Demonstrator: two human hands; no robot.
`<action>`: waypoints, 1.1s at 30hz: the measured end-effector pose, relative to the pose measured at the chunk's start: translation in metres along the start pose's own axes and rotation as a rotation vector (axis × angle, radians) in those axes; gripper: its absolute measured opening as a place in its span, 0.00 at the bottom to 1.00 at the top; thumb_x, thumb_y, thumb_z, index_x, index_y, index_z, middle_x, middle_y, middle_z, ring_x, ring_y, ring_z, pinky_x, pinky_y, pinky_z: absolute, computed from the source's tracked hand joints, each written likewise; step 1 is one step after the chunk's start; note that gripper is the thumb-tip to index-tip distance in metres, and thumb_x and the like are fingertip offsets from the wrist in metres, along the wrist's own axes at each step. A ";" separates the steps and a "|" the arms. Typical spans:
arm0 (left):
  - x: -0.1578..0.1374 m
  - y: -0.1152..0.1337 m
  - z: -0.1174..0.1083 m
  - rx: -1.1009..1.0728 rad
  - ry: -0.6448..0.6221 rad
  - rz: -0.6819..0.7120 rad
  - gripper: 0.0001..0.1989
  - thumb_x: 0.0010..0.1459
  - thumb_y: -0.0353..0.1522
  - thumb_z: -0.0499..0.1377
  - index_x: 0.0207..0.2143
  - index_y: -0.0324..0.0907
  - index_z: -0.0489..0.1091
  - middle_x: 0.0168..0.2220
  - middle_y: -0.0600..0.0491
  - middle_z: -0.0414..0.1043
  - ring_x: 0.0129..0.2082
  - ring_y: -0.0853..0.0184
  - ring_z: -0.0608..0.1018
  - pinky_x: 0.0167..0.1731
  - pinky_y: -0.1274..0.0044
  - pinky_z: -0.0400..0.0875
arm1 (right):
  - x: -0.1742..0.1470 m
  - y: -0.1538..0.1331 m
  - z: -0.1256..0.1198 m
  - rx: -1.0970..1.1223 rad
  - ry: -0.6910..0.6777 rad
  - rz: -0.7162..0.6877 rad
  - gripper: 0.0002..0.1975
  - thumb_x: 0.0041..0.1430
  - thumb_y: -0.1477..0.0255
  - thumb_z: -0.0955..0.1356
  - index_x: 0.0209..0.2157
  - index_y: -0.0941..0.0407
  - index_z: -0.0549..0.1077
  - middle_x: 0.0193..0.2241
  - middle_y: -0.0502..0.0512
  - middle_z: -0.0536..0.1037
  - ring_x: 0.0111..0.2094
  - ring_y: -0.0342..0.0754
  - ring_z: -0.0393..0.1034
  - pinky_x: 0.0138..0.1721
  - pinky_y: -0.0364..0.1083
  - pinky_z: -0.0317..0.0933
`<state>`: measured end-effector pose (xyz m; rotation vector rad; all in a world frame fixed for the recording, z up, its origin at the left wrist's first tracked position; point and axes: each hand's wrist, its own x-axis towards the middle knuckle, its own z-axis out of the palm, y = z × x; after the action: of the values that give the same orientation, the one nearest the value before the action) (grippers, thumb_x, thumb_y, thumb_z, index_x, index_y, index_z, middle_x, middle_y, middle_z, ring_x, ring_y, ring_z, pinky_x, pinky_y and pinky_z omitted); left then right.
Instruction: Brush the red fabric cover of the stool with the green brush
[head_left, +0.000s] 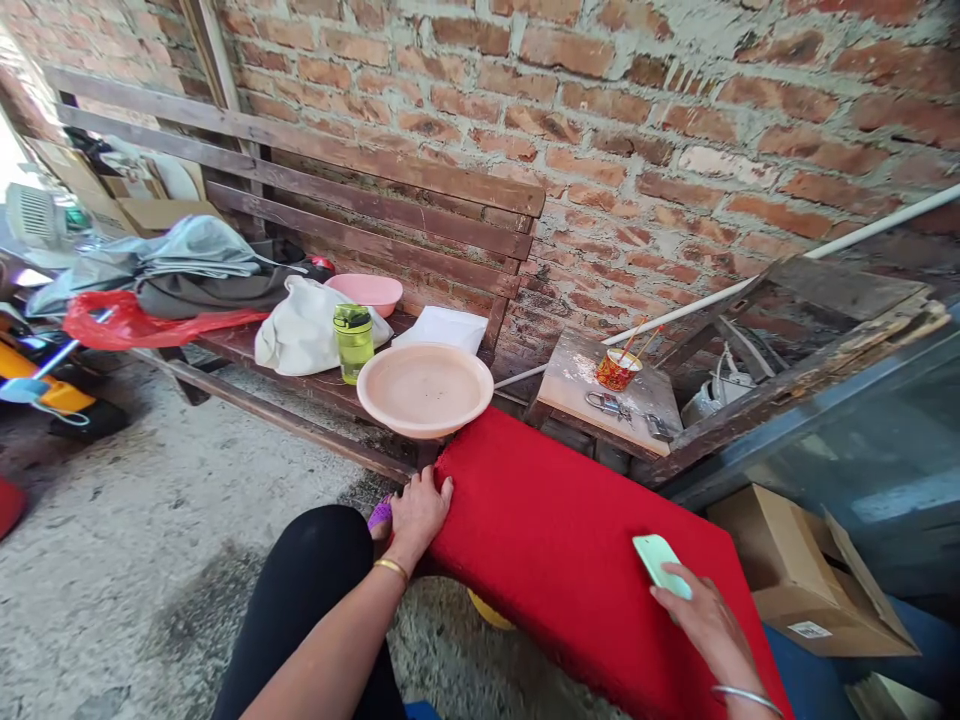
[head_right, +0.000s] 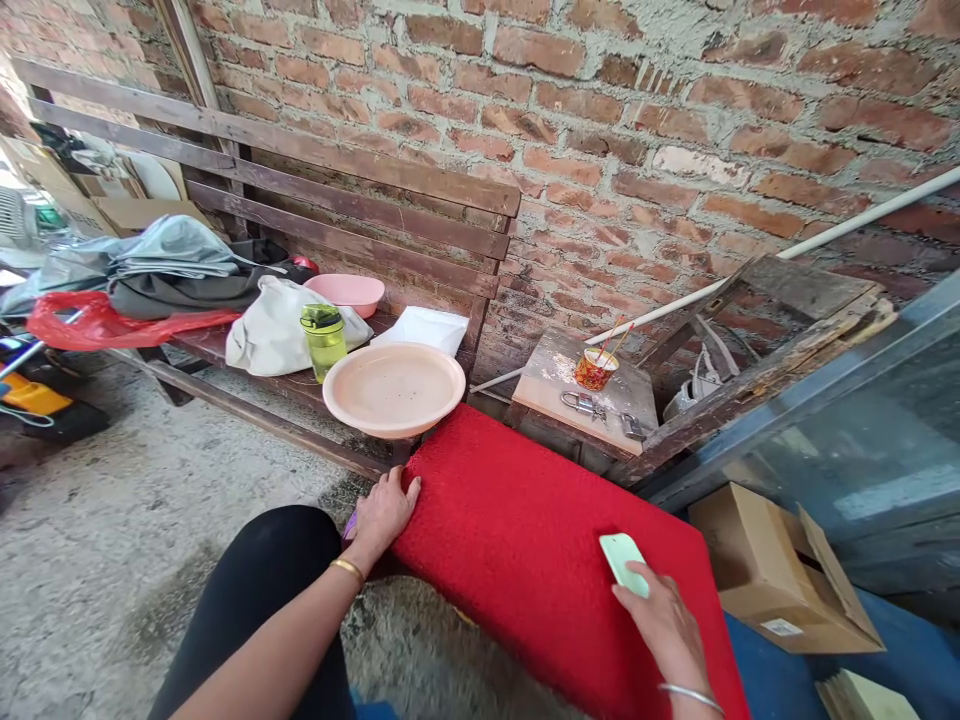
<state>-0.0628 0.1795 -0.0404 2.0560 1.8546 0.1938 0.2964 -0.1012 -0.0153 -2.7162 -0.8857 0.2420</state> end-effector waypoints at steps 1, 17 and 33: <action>0.000 0.000 0.000 -0.004 0.004 0.001 0.26 0.67 0.45 0.46 0.58 0.39 0.63 0.53 0.38 0.74 0.52 0.50 0.76 0.49 0.58 0.67 | -0.002 0.014 -0.004 -0.004 0.023 0.039 0.23 0.48 0.56 0.66 0.42 0.49 0.80 0.38 0.69 0.78 0.37 0.62 0.77 0.38 0.58 0.68; 0.002 -0.002 0.001 -0.010 -0.007 -0.003 0.26 0.66 0.46 0.45 0.58 0.39 0.64 0.52 0.38 0.74 0.52 0.48 0.77 0.50 0.56 0.66 | -0.051 -0.185 0.066 0.071 -0.161 -0.407 0.19 0.52 0.65 0.69 0.47 0.46 0.78 0.43 0.51 0.75 0.45 0.49 0.73 0.49 0.46 0.63; 0.002 -0.001 0.001 -0.002 -0.013 -0.005 0.27 0.66 0.46 0.44 0.59 0.40 0.63 0.53 0.37 0.73 0.52 0.50 0.76 0.50 0.58 0.66 | -0.049 0.032 -0.009 -0.170 -0.011 0.216 0.38 0.58 0.46 0.54 0.58 0.55 0.71 0.40 0.67 0.76 0.44 0.64 0.74 0.47 0.60 0.66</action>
<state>-0.0629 0.1809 -0.0421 2.0464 1.8515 0.1806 0.2771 -0.1569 -0.0130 -2.9737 -0.6408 0.2345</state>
